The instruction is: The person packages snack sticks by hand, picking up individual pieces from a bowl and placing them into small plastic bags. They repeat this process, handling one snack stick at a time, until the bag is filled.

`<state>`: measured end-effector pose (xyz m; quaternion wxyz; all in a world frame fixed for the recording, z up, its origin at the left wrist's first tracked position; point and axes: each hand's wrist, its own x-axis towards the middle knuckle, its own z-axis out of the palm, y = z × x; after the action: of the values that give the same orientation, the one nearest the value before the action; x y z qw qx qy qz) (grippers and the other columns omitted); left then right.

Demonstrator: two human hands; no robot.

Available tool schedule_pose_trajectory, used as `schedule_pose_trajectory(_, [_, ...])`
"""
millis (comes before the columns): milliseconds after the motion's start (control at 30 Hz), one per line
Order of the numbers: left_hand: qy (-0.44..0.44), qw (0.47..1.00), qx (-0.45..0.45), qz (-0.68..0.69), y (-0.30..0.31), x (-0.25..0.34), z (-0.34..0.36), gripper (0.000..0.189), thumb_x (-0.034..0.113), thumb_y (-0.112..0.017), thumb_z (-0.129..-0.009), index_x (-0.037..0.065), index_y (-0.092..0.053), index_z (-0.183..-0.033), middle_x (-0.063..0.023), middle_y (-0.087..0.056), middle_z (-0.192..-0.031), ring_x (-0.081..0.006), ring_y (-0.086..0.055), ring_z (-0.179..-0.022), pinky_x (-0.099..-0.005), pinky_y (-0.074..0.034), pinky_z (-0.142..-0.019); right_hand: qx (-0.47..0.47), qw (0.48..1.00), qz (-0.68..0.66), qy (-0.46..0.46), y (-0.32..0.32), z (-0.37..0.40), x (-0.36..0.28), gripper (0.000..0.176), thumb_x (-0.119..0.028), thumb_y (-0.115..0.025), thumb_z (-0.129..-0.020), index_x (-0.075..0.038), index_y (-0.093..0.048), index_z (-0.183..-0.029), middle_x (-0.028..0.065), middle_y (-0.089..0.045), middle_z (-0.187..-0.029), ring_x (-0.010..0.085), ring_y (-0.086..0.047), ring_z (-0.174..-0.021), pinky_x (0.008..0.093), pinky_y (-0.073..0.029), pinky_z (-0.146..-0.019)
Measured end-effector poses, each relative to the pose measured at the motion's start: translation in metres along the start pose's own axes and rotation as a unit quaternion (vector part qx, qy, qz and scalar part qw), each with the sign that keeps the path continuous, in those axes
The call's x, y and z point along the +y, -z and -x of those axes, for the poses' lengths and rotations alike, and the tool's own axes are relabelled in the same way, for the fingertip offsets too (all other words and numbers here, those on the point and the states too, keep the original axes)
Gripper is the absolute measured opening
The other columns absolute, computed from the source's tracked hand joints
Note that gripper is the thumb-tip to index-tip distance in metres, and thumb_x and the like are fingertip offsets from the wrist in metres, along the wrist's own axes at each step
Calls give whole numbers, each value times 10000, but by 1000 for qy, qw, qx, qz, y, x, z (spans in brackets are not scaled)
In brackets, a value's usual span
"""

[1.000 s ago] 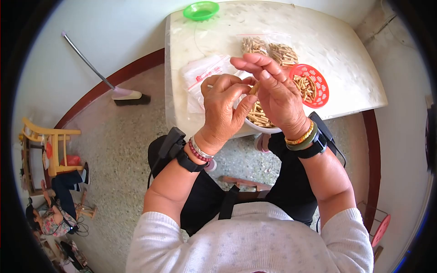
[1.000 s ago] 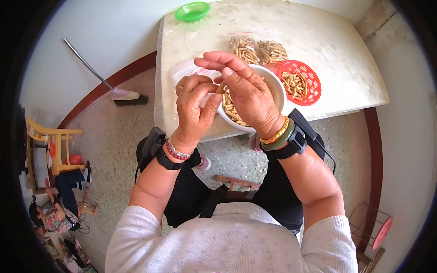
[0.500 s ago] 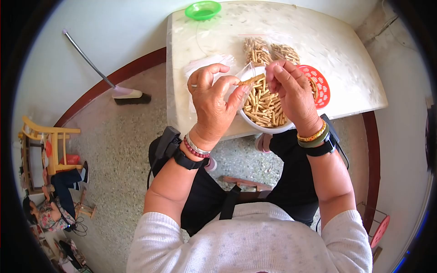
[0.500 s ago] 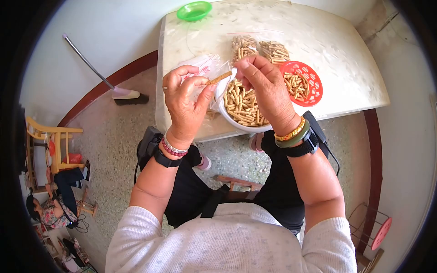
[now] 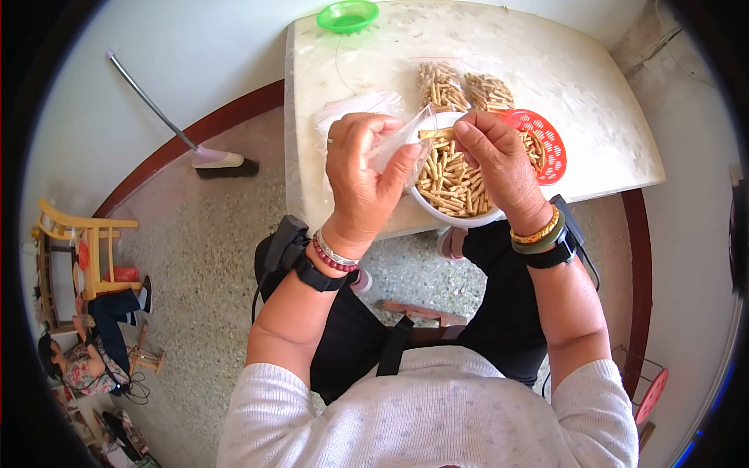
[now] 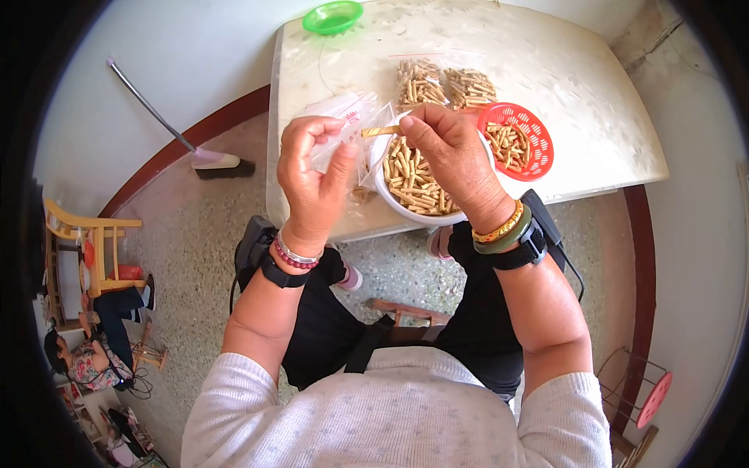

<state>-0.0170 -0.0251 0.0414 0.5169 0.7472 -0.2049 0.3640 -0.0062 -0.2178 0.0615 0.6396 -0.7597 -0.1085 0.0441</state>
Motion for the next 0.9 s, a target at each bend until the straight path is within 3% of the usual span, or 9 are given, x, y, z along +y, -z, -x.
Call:
schedule_pose_trajectory(33, [15,999,-26,-15,4,1,-1,238,217,-621,-942,12,-610,-819,-61,-598,-804,-153,-545,-723,-284,-439,-662,1,1000,0,0,0,0,0,269,-270,-564,-986,-21,-625,-905,-37,-563,-781,38,-474,-720,200,-407,-648])
schedule_pose_trajectory(67, [15,999,-26,-15,5,-3,0,238,217,-621,-942,12,-610,-819,-61,-598,-804,-153,-545,-723,-284,-439,-662,-2,1000,-12,16,0,0,0,244,-251,-576,-982,-22,-621,-910,-45,-552,-779,35,-465,-716,199,-402,-637])
schedule_pose_trajectory(133, [38,997,-50,38,4,-9,2,300,223,-597,-945,36,-593,-710,-86,-579,-646,-260,-563,-631,-349,-436,-627,-5,999,-23,31,-3,1,0,220,-231,-589,-977,-22,-616,-914,-54,-542,-778,32,-456,-712,197,-397,-627])
schedule_pose_trajectory(233, [51,996,-62,40,-2,-4,3,378,224,-535,-979,33,-583,-656,-101,-564,-591,-276,-559,-591,-366,-427,-617,3,998,-57,41,-8,1,2,182,-194,-607,-966,-17,-608,-926,-61,-529,-780,25,-447,-721,197,-395,-630])
schedule_pose_trajectory(367, [54,994,-87,39,-4,-4,4,363,228,-547,-969,41,-585,-660,-101,-571,-609,-286,-559,-588,-377,-414,-596,-15,997,-19,71,-10,-1,8,166,-180,-610,-964,-16,-604,-946,-54,-534,-793,33,-459,-743,199,-407,-653])
schedule_pose_trajectory(533, [27,994,-102,-20,-3,-4,4,268,185,-576,-940,47,-600,-712,-81,-588,-648,-264,-567,-638,-375,-402,-688,-20,995,22,92,-10,1,5,197,-211,-587,-978,-16,-608,-954,-32,-559,-809,49,-484,-764,210,-424,-682])
schedule_pose_trajectory(667, [4,997,-73,-32,-3,-6,3,155,153,-620,-907,51,-624,-789,-59,-615,-708,-242,-588,-699,-369,-394,-747,-15,998,-33,46,-8,2,-3,267,-271,-544,-997,-14,-613,-974,-9,-591,-827,57,-516,-796,218,-433,-722])
schedule_pose_trajectory(733, [-6,997,-69,-28,-2,-10,4,106,95,-656,-890,-8,-634,-882,-95,-631,-810,-200,-586,-741,-313,-467,-701,-18,998,-35,38,-7,1,-3,286,-287,-532,-1001,-14,-613,-983,-4,-597,-832,61,-523,-806,218,-433,-735])
schedule_pose_trajectory(900, [-23,997,-61,-43,-3,-11,4,72,49,-677,-863,-3,-643,-899,-87,-637,-825,-186,-597,-751,-301,-482,-703,-32,996,-75,38,-8,1,1,245,-259,-547,-995,-22,-599,-1029,-14,-594,-859,55,-516,-812,205,-424,-736])
